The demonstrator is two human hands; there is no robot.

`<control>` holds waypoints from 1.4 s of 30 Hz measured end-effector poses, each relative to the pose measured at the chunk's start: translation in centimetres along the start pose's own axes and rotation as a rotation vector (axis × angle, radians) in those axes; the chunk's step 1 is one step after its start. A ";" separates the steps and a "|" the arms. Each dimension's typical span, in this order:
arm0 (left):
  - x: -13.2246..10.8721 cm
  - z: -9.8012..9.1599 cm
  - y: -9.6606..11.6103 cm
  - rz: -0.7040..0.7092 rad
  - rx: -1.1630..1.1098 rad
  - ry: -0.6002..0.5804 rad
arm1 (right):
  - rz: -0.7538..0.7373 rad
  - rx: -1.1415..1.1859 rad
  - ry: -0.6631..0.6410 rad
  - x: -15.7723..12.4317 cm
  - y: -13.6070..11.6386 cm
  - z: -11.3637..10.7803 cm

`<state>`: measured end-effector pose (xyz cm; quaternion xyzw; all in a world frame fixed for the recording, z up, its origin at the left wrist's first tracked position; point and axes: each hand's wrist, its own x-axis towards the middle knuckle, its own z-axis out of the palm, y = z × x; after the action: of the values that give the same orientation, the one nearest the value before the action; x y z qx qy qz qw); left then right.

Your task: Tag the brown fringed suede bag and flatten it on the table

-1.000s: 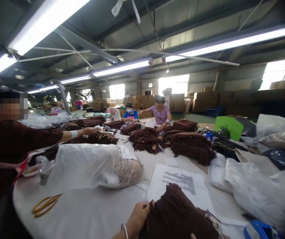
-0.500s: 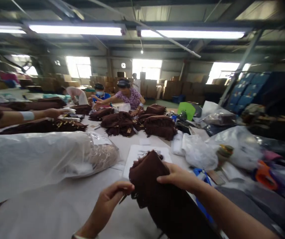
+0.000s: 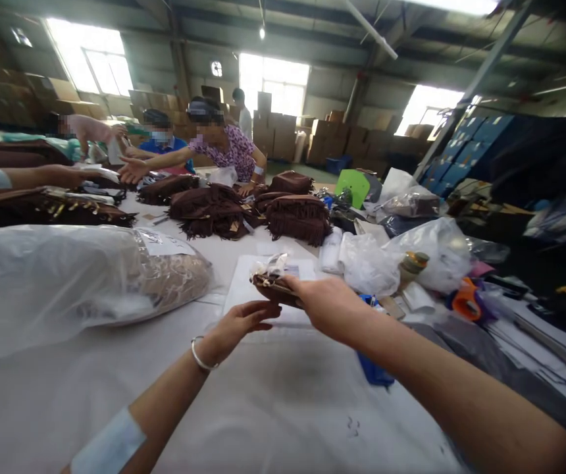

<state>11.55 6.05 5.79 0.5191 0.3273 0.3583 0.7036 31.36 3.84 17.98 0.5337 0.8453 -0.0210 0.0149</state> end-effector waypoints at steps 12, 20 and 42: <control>-14.8 -2.2 -14.1 -0.256 -0.498 0.481 | -0.164 0.264 0.206 -7.3 -7.3 26.5; -14.0 -2.7 -13.3 -0.306 0.025 0.629 | -0.277 0.465 0.189 -8.3 -9.0 25.0; -14.3 -2.3 -13.1 -0.446 0.176 0.675 | -0.455 0.453 0.309 -9.0 -5.2 27.5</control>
<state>4.21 -7.56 -6.15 0.3472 0.6736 0.3177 0.5699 30.58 -7.89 -8.94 0.3184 0.9087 -0.1294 -0.2368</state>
